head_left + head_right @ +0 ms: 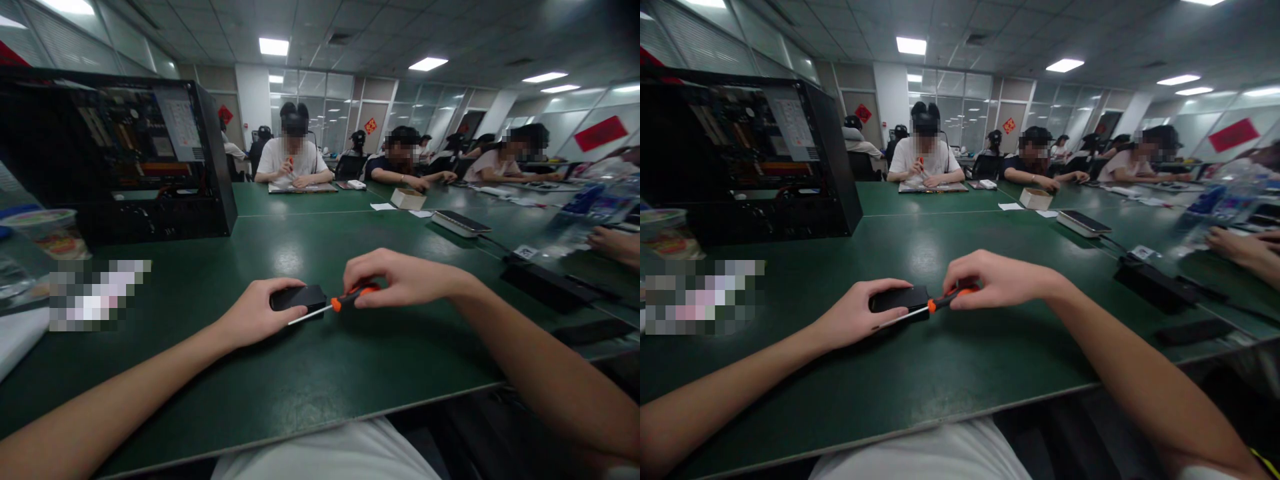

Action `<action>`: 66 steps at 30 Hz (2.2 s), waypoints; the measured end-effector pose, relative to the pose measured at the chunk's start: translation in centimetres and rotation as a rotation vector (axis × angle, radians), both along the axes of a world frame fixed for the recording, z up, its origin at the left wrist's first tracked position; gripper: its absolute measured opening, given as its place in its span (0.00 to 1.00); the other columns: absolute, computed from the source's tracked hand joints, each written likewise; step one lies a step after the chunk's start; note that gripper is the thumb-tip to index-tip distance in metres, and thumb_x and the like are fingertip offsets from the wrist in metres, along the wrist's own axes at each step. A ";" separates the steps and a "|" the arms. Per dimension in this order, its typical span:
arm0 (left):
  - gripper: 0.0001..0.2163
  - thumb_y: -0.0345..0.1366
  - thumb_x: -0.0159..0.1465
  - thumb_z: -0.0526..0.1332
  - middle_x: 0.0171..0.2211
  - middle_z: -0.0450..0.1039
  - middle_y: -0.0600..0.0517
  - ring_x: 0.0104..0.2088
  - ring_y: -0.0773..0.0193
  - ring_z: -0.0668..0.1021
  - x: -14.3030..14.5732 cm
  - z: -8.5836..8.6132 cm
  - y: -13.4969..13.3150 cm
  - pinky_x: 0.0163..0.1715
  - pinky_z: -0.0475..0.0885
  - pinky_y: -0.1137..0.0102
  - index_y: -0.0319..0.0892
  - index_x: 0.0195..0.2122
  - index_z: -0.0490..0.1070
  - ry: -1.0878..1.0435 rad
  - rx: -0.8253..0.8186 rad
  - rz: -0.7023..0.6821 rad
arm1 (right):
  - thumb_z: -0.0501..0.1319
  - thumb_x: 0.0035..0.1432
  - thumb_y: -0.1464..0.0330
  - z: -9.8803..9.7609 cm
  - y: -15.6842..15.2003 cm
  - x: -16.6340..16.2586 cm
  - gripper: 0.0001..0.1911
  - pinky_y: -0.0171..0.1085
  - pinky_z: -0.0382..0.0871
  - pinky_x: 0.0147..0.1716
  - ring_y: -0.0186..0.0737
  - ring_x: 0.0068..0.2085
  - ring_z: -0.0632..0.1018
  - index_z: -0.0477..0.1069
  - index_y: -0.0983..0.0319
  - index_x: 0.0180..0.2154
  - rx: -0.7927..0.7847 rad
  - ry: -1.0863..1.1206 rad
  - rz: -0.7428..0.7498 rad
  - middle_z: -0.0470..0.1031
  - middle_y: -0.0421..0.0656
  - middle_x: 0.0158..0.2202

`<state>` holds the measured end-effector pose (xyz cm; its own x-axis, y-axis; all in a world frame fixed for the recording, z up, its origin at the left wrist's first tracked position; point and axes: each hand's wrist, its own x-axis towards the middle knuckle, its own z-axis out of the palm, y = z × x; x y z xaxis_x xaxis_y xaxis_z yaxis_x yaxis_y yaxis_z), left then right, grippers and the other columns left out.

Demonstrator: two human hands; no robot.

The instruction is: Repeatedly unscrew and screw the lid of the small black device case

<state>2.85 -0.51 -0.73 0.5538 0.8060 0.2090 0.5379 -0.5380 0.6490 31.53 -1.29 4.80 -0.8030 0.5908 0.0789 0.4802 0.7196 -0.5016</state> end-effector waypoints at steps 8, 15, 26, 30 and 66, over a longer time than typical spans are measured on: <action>0.18 0.39 0.62 0.67 0.48 0.83 0.49 0.47 0.52 0.82 0.6 0.1 -1.2 0.50 0.76 0.62 0.43 0.53 0.79 -0.064 -0.041 -0.073 | 0.65 0.62 0.58 0.4 0.0 0.1 0.14 0.38 0.74 0.38 0.41 0.38 0.79 0.73 0.59 0.44 0.311 0.485 -0.441 0.79 0.43 0.39; 0.18 0.39 0.61 0.67 0.48 0.83 0.49 0.47 0.52 0.82 0.7 -0.1 -1.3 0.50 0.76 0.61 0.43 0.52 0.79 -0.075 -0.034 -0.072 | 0.62 0.65 0.62 1.1 -0.3 -1.1 0.10 0.37 0.73 0.37 0.37 0.36 0.78 0.69 0.59 0.45 0.424 0.408 -0.374 0.77 0.42 0.39; 0.18 0.38 0.62 0.67 0.48 0.83 0.49 0.47 0.52 0.82 0.5 -0.4 -1.2 0.51 0.76 0.61 0.42 0.53 0.78 -0.054 0.035 -0.075 | 0.60 0.66 0.65 6.7 0.3 -6.2 0.08 0.33 0.65 0.32 0.32 0.29 0.75 0.75 0.62 0.38 0.487 0.069 -0.028 0.77 0.37 0.29; 0.17 0.39 0.61 0.68 0.47 0.83 0.48 0.46 0.52 0.83 0.3 -0.4 -1.3 0.48 0.77 0.62 0.42 0.51 0.78 -0.044 0.071 -0.048 | 0.63 0.60 0.70 8.0 0.6 -6.6 0.12 0.33 0.68 0.34 0.33 0.35 0.78 0.76 0.59 0.47 0.444 0.009 0.034 0.80 0.38 0.40; 0.14 0.37 0.60 0.69 0.40 0.81 0.55 0.40 0.58 0.82 -0.7 -0.8 -1.4 0.41 0.72 0.68 0.45 0.47 0.77 -0.028 0.082 -0.072 | 0.60 0.63 0.74 8.6 -1.5 -7.5 0.05 0.31 0.66 0.34 0.30 0.33 0.76 0.76 0.65 0.39 0.487 -0.005 0.177 0.80 0.40 0.34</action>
